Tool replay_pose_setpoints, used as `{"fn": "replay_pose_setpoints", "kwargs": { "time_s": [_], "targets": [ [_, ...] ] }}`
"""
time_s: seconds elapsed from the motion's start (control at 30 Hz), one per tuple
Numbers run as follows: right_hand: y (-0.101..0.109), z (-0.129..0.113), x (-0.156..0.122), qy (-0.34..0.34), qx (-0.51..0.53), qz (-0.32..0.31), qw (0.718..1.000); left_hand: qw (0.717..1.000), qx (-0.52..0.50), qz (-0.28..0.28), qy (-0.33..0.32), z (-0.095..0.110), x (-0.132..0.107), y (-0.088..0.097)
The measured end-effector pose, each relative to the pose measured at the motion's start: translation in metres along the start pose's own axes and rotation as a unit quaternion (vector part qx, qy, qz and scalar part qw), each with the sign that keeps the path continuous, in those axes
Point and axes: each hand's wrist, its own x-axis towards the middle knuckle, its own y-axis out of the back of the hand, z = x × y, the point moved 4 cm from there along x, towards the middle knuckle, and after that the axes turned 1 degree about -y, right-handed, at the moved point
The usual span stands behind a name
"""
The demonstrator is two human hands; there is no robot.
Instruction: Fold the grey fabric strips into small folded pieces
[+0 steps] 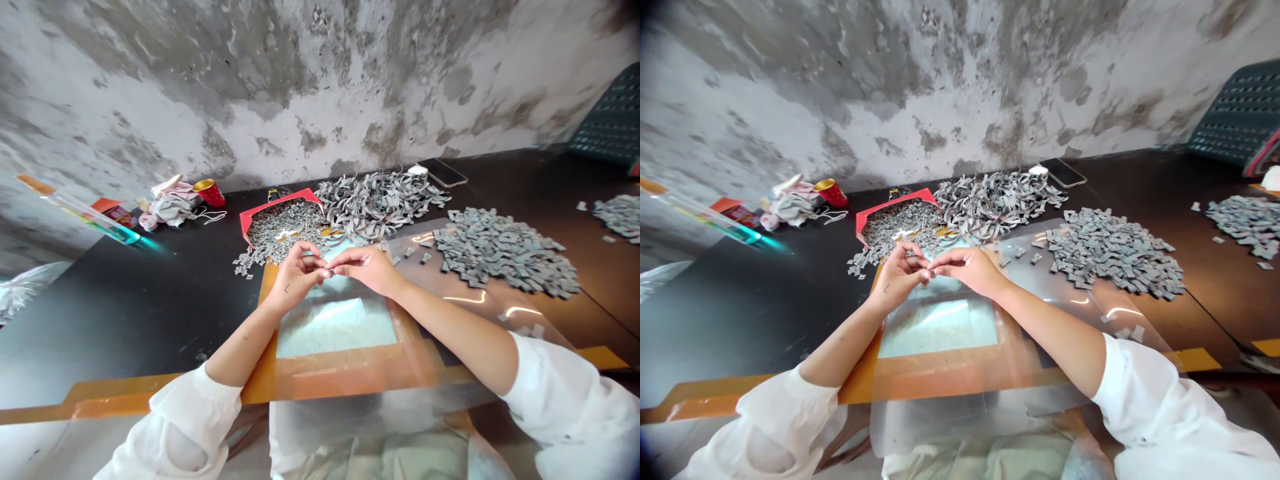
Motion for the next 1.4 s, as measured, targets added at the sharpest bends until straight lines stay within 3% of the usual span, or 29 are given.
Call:
{"fn": "replay_pose_setpoints", "kwargs": {
  "time_s": [0.17,0.4,0.57,0.83,1.2,1.4],
  "targets": [
    [0.001,0.000,0.000,-0.017,-0.002,0.028,0.999,0.999,0.037,0.021,-0.014,-0.001,-0.001,0.001],
    [0.006,0.008,0.004,-0.045,0.056,0.079,0.994,0.999,-0.019,0.000,-0.026,-0.005,0.000,0.004],
    [0.003,0.012,0.004,-0.082,0.104,0.061,0.989,0.999,-0.015,0.016,-0.041,-0.005,0.000,0.006],
    [-0.002,0.015,0.002,-0.106,0.170,0.022,0.979,0.999,0.029,-0.005,-0.034,0.002,-0.001,0.001],
    [-0.002,0.013,0.002,-0.112,0.125,0.033,0.985,0.997,0.065,-0.027,-0.028,0.005,-0.001,0.000],
    [-0.006,0.013,0.002,-0.102,0.118,0.004,0.988,0.993,0.101,-0.053,-0.039,0.006,-0.001,0.001]
  ]
}}
